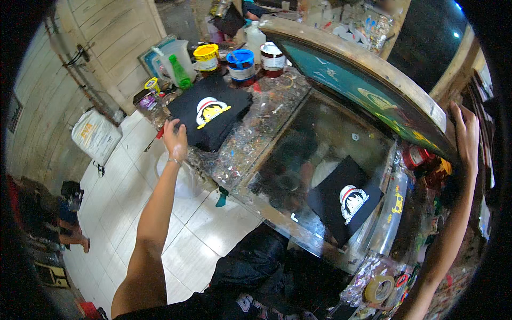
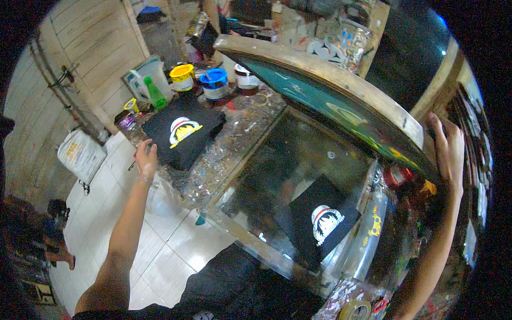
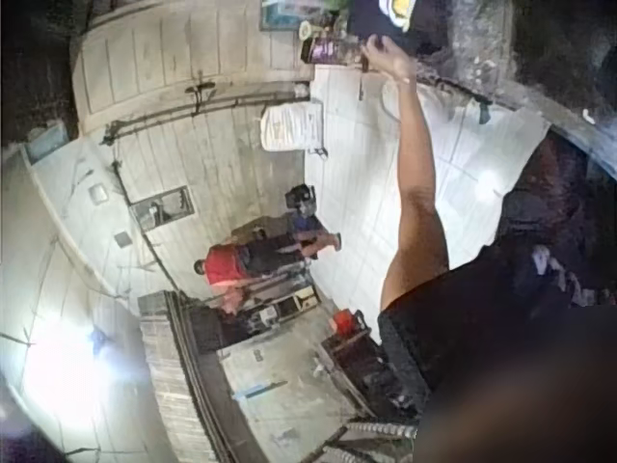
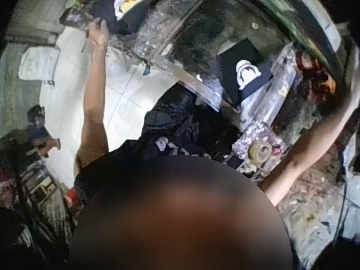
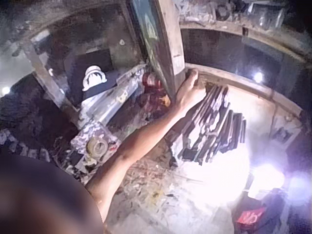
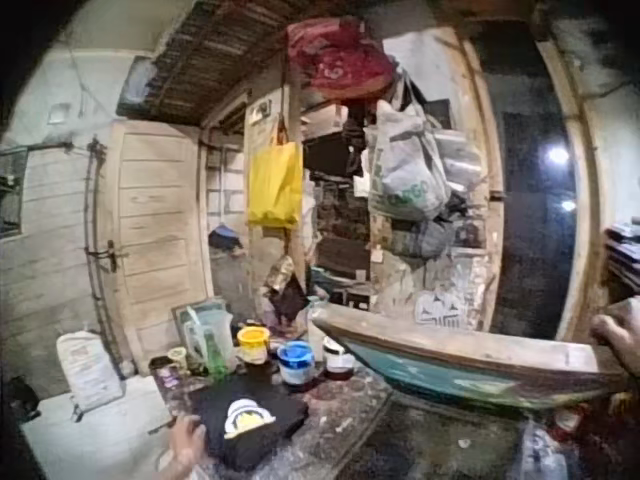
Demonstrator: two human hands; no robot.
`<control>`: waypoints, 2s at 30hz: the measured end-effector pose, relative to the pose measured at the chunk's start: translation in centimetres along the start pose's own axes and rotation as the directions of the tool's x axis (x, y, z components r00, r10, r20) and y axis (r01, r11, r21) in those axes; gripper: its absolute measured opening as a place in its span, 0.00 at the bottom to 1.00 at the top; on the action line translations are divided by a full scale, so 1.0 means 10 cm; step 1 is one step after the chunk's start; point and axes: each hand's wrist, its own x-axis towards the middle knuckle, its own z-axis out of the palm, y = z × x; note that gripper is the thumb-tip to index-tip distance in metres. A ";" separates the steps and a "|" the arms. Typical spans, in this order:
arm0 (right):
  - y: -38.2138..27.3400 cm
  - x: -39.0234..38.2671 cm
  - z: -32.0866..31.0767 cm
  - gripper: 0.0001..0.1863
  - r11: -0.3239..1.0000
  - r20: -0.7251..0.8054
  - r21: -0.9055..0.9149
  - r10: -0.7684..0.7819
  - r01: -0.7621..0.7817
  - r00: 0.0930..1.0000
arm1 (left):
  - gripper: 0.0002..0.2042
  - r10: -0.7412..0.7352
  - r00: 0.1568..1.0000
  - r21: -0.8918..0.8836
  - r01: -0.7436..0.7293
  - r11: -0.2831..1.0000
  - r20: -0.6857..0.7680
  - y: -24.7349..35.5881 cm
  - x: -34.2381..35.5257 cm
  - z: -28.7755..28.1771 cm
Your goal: The person performs screen printing on black t-shirts. They place a t-shirt under a screen, pour yellow ink onto the screen, and use a squeegee to pull the ink across the mesh. After each print, they lift the screen, remove the printed t-shirt, and place a new one underneath to repeat the process.
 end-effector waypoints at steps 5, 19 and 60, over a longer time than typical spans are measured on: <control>-0.23 0.00 -0.08 0.32 0.990 -0.053 -0.123 -0.078 0.071 0.996 | 0.22 0.504 0.716 -0.426 -0.311 0.849 0.482 1.25 -1.32 0.37; -0.18 0.08 -0.20 0.36 1.000 -0.036 -0.013 -0.019 0.019 0.999 | 0.45 0.788 0.087 -0.538 -0.684 0.492 0.610 2.95 -2.86 1.20; -0.26 0.09 -0.28 0.39 0.999 -0.025 0.027 0.033 -0.033 0.999 | 0.49 0.779 0.037 -0.586 -0.638 0.500 0.625 2.61 -2.44 1.48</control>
